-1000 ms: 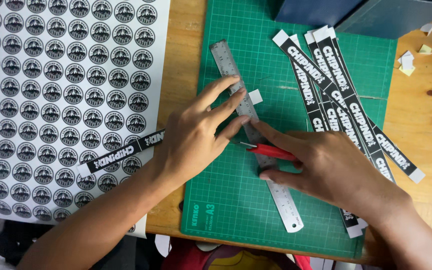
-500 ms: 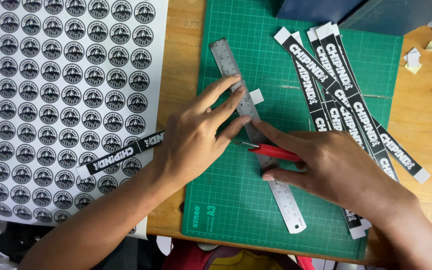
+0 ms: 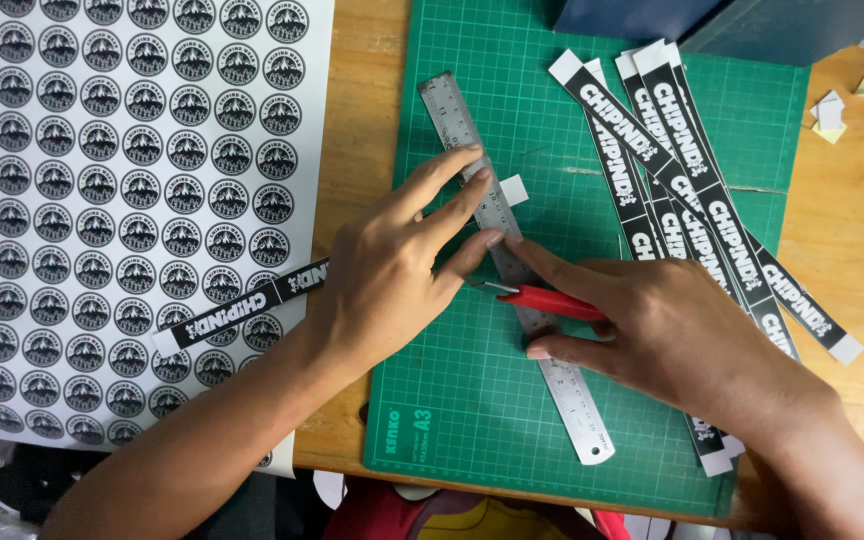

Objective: The person uses a utility knife and a metal ruler to cut rectangular stickers from a strip on a green cutting mat. The person aligns the ruler with the print lines and slides the knife along the edge to separate the stickers, then places the finished items into a container.

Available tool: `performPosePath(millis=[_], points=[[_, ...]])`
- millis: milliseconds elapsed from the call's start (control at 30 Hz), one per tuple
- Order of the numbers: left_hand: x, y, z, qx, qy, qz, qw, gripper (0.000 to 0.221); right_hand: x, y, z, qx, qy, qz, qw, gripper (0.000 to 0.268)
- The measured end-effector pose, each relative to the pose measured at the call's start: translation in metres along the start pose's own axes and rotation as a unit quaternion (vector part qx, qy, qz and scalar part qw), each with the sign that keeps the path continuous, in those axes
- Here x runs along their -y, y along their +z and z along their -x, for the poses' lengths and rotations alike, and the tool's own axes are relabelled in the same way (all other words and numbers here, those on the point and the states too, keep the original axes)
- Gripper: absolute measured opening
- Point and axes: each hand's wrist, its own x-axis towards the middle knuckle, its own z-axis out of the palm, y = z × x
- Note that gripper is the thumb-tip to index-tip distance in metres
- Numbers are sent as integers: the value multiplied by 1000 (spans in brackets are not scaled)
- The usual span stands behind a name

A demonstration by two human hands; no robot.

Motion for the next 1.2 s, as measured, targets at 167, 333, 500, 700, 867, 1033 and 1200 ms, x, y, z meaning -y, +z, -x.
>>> performPosePath(millis=[167,333,500,700,867,1033,1200], points=[[-1,-1,-2,-2,3,5,1000,34,-2,1,0,4,-3,5,1000,85],[-2,-2,-2,12,-9,8,1000,40,-5,1,1,-4,-5,-17,1000,87],[-1,0,1,18,-12,5,1000,49,-7,-1,1,3,-7,-39,999,91],[0,0,2,21,-8,-6,1000,52,-6,-2,1,8,-12,-20,1000,88],[-2,-3,0,22,-5,5,1000,48,-7,0,1,3,-10,-30,999,86],[-3,-3,-1,17,-3,8,1000,44,-6,0,1,6,-8,-25,1000,85],[-2,-3,0,20,-7,-1,1000,46,-5,0,1,7,5,-12,1000,85]])
